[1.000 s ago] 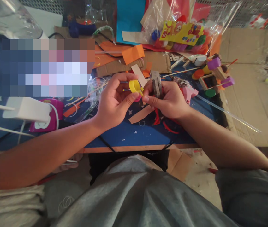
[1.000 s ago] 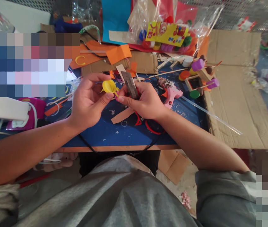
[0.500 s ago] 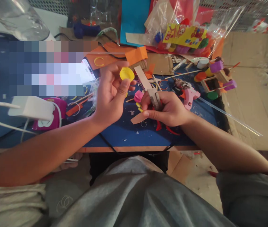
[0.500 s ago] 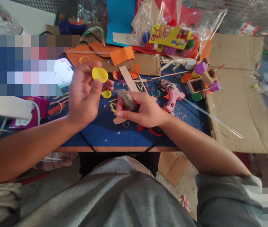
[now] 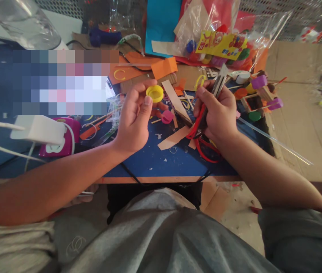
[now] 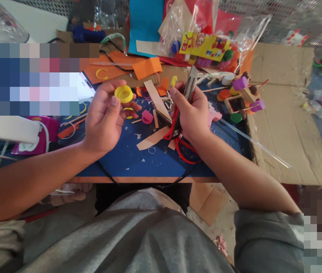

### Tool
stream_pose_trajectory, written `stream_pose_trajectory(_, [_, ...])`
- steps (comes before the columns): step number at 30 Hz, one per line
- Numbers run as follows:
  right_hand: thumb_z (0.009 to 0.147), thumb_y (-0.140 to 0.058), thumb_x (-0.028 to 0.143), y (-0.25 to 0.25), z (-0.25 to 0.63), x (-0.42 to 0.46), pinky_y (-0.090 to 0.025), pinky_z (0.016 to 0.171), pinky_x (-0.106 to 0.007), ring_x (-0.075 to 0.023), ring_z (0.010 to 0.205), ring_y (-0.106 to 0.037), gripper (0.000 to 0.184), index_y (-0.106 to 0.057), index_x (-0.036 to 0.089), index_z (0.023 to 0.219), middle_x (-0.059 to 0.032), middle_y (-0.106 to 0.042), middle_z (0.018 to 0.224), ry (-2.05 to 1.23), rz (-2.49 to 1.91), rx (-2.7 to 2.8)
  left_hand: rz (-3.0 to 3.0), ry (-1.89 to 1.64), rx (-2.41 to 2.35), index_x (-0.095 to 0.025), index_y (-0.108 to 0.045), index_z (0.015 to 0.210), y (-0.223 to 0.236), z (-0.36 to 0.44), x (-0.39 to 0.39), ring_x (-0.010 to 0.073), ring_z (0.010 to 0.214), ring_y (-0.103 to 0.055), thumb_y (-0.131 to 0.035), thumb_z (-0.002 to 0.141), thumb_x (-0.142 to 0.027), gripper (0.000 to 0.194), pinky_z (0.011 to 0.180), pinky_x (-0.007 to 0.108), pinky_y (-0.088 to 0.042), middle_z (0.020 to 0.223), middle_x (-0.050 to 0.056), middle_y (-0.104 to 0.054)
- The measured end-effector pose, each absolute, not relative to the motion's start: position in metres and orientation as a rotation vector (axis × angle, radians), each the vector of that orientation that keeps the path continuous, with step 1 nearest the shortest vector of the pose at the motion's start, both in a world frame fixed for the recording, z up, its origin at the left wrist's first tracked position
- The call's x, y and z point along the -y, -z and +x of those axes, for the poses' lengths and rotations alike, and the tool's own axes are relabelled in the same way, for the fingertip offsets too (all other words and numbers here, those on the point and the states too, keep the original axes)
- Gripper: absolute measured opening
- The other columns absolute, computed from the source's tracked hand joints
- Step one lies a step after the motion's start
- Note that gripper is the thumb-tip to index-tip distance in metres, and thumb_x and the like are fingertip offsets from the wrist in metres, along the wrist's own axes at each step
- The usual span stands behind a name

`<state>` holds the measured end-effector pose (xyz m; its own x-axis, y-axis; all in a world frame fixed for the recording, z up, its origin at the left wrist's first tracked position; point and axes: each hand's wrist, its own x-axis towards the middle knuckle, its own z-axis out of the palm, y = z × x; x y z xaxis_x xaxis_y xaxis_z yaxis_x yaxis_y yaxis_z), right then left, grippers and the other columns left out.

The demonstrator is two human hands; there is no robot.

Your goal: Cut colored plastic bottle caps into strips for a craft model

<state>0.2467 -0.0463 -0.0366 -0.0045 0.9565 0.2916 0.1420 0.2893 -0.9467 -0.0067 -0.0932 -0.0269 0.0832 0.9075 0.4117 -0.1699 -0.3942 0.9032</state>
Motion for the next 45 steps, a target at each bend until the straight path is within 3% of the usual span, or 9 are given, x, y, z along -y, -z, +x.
stream_pose_trajectory(6, [0.101, -0.083, 0.077, 0.030, 0.242, 0.051, -0.054, 0.052, -0.035, -0.0165, 0.068, -0.074, 0.053, -0.078, 0.032, 0.130, -0.0092, -0.082, 0.146, -0.951, -1.093, 1.466, 1.327, -1.418, -0.945, -0.031, -0.065, 0.131, 0.029, -0.008, 0.087, 0.0198, 0.102, -0.083, -0.068, 0.111, -0.048, 0.026, 0.079, 0.033, -0.070, 0.128, 0.006, -0.075])
stream_pose_trajectory(10, [0.101, -0.085, 0.071, 0.019, 0.236, 0.061, -0.060, 0.055, -0.036, -0.0211, 0.075, -0.078, 0.054, -0.082, 0.029, 0.134, -0.0098, -0.087, 0.131, -1.055, -1.141, 1.542, 1.221, -1.385, -0.980, -0.028, -0.068, 0.117, 0.025, -0.008, 0.085, 0.0156, 0.089, -0.074, -0.067, 0.101, -0.030, 0.016, 0.072, 0.030, -0.063, 0.121, 0.005, -0.075])
stream_pose_trajectory(16, [0.089, -0.098, 0.057, 0.004, 0.227, 0.075, -0.067, 0.080, -0.040, -0.0250, 0.095, -0.080, 0.042, -0.087, 0.022, 0.109, -0.0102, -0.088, 0.126, -1.161, -1.099, 1.738, 1.362, -1.367, -1.004, -0.026, -0.068, 0.102, 0.018, -0.011, 0.088, 0.0161, 0.072, -0.054, -0.057, 0.101, -0.026, 0.011, 0.062, 0.031, -0.048, 0.090, 0.003, -0.062])
stream_pose_trajectory(21, [0.081, -0.104, 0.052, 0.001, 0.225, 0.073, -0.063, 0.078, -0.038, -0.0224, 0.087, -0.074, 0.043, -0.084, 0.021, 0.103, -0.0033, -0.081, 0.093, -1.132, -1.137, 1.804, 2.109, -1.187, -0.999, -0.024, -0.067, 0.107, 0.015, -0.010, 0.102, 0.0228, 0.098, -0.069, -0.061, 0.089, -0.010, 0.023, 0.094, 0.041, -0.060, 0.104, 0.006, -0.073])
stream_pose_trajectory(25, [0.078, -0.103, 0.043, 0.002, 0.225, 0.071, -0.060, 0.071, -0.035, -0.0201, 0.079, -0.070, 0.036, -0.079, 0.022, 0.095, -0.0019, -0.078, 0.086, -1.120, -1.140, 1.788, 2.264, -0.962, -0.982, -0.024, -0.060, 0.115, 0.017, -0.007, 0.108, 0.0240, 0.110, -0.073, -0.057, 0.083, 0.000, 0.040, 0.097, 0.040, -0.060, 0.116, 0.008, -0.075])
stream_pose_trajectory(29, [0.078, -0.098, 0.036, 0.004, 0.225, 0.071, -0.059, 0.067, -0.034, -0.0221, 0.082, -0.073, 0.029, -0.079, 0.023, 0.095, -0.0030, -0.079, 0.087, -1.110, -1.148, 1.743, 2.289, -0.855, -0.995, -0.023, -0.060, 0.116, 0.016, -0.008, 0.107, 0.0248, 0.115, -0.073, -0.059, 0.090, -0.004, 0.032, 0.102, 0.041, -0.059, 0.120, 0.008, -0.074])
stream_pose_trajectory(33, [0.078, -0.097, 0.034, 0.003, 0.226, 0.071, -0.056, 0.062, -0.032, -0.0210, 0.078, -0.071, 0.027, -0.079, 0.024, 0.096, -0.0027, -0.079, 0.086, -1.139, -1.149, 1.755, 2.326, -0.873, -1.038, -0.023, -0.065, 0.116, 0.012, -0.010, 0.106, 0.0295, 0.118, -0.071, -0.063, 0.099, -0.012, 0.021, 0.109, 0.050, -0.059, 0.121, 0.010, -0.076])
stream_pose_trajectory(41, [0.080, -0.096, 0.033, 0.001, 0.223, 0.073, -0.061, 0.074, -0.037, -0.0217, 0.081, -0.072, 0.024, -0.081, 0.022, 0.095, -0.0035, -0.082, 0.088, -1.128, -1.135, 1.785, 2.509, -0.907, -1.428, -0.024, -0.064, 0.144, 0.016, -0.019, 0.097, 0.0435, 0.145, -0.059, -0.061, 0.092, -0.005, 0.056, 0.129, 0.074, -0.045, 0.145, 0.017, -0.070])
stream_pose_trajectory(45, [0.079, -0.093, 0.030, 0.001, 0.223, 0.073, -0.058, 0.073, -0.036, -0.0203, 0.078, -0.070, 0.021, -0.082, 0.021, 0.094, -0.0031, -0.081, 0.087, -1.105, -1.133, 1.805, 2.547, -0.824, -1.453, -0.021, -0.062, 0.151, 0.030, -0.024, 0.092, 0.0426, 0.141, -0.059, -0.059, 0.094, -0.005, 0.059, 0.128, 0.070, -0.049, 0.138, 0.018, -0.071])
